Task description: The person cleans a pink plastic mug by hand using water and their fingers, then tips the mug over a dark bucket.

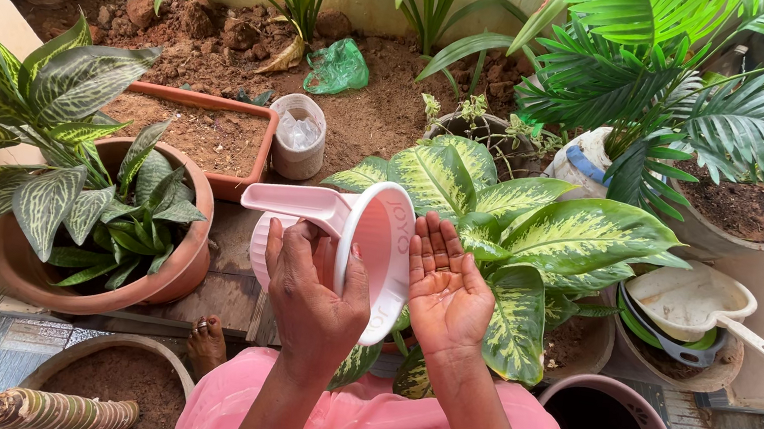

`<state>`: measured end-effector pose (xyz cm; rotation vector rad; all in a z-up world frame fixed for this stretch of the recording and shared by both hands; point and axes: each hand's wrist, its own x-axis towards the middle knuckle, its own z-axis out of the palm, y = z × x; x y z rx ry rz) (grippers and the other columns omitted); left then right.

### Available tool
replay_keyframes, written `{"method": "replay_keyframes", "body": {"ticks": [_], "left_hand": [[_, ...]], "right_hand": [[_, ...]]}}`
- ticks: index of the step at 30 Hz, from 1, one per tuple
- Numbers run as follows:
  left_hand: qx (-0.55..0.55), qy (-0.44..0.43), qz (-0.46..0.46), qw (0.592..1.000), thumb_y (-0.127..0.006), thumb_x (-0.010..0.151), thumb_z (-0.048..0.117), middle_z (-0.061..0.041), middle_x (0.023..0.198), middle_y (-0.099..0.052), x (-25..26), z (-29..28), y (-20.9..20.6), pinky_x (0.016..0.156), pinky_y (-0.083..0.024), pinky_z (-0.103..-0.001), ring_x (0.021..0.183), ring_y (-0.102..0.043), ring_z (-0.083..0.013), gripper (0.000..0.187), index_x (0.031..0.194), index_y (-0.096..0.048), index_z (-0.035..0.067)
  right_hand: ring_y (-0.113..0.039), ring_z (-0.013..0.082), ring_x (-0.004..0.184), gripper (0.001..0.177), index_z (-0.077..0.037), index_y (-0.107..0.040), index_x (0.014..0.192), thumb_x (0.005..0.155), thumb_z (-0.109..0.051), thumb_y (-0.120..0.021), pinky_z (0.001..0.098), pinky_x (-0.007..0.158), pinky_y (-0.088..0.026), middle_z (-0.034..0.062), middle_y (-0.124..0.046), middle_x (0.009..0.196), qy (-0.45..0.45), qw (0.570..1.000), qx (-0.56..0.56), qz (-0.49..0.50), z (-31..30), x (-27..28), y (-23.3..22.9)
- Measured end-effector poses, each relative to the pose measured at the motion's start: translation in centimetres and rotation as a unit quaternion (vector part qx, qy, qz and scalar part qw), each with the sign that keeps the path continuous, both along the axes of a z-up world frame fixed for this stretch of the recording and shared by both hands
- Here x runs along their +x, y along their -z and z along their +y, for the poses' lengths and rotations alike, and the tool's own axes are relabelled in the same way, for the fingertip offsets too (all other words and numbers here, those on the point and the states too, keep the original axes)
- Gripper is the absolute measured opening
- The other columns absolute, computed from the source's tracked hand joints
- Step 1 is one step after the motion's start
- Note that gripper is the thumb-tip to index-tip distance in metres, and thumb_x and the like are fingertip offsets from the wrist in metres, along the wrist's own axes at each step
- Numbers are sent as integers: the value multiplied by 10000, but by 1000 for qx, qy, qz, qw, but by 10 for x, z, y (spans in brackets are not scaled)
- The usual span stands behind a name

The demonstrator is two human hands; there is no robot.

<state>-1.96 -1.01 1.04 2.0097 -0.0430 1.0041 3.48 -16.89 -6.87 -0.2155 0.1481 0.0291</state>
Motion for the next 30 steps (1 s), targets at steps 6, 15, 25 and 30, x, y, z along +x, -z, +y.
{"method": "replay_keyframes", "body": {"ticks": [6,15,25,30], "left_hand": [[-2,-3,5,1000,-690,862,72,-197,988,-681,-1,2,-1,1236,-300,-622,1010,-667,-458,325,1125,-545,-54],[10,-30,4,1000,-698,869,75,-226,1041,-674,-3,8,2,1207,-328,-609,1118,-622,-518,326,1130,-559,-60],[0,-44,13,999,-686,872,67,-191,1018,-677,-5,18,0,1230,-319,-616,1105,-634,-478,310,1136,-569,-47],[13,-56,6,998,-680,880,67,-192,1023,-664,-4,21,2,1224,-316,-618,1109,-633,-481,307,1141,-564,-47]], "right_hand": [[-497,369,1410,496,85,-515,1363,1105,-254,-261,491,1201,-393,253,-532,1478,1,1000,-4,7,3,-2,-2],[-480,376,1421,506,92,-503,1369,1090,-262,-273,498,1206,-373,253,-528,1488,-13,1000,6,14,8,-2,5],[-484,374,1420,490,76,-522,1353,1092,-268,-290,505,1201,-377,247,-537,1479,-23,999,10,32,17,-4,6],[-494,362,1414,491,70,-524,1343,1092,-279,-288,499,1200,-382,241,-545,1474,-21,999,-4,47,20,-4,5]]}}
